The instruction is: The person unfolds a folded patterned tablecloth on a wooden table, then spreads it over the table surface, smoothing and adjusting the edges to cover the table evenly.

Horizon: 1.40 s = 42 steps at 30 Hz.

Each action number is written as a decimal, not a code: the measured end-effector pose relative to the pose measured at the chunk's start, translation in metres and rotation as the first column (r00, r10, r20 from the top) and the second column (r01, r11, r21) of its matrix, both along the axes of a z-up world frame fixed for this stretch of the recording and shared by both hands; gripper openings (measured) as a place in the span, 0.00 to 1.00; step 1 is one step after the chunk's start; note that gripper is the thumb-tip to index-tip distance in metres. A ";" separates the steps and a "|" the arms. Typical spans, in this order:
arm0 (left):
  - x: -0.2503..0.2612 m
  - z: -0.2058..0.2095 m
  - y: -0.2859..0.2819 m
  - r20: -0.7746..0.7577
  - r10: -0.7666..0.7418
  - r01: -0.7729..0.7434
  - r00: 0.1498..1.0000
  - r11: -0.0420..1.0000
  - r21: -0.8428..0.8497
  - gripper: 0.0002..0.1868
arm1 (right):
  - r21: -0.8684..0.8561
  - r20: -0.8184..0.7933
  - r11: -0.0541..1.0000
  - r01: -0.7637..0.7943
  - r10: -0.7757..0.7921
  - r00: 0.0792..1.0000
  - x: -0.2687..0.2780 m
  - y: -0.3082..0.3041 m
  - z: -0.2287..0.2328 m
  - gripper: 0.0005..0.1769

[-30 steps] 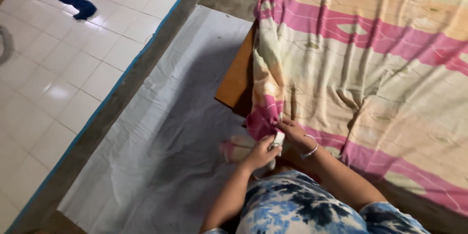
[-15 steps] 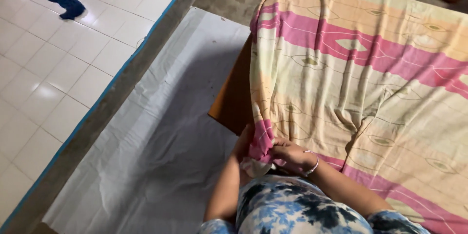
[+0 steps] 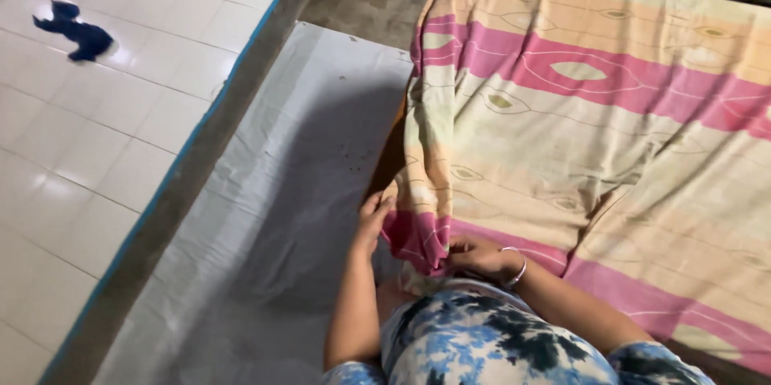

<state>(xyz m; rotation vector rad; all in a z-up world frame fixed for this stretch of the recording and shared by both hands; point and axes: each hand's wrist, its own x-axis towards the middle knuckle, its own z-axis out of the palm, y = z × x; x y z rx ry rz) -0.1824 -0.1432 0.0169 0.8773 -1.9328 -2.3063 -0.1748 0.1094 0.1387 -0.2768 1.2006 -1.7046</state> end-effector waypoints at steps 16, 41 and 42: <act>-0.019 0.032 -0.205 -0.216 0.138 -0.203 0.967 0.927 -0.316 0.16 | 0.434 -0.532 0.901 0.006 0.251 0.808 0.013 -0.155 -0.030 0.30; -0.068 -0.044 -0.235 -0.020 0.029 -0.035 0.999 0.869 -0.494 0.20 | 0.907 -0.407 0.321 0.272 0.501 0.764 -0.095 -0.182 -0.142 0.24; -0.073 -0.045 -0.239 -0.054 0.072 -0.090 0.996 0.859 -0.505 0.19 | 0.882 -0.444 0.372 0.288 0.457 0.771 -0.100 -0.186 -0.161 0.23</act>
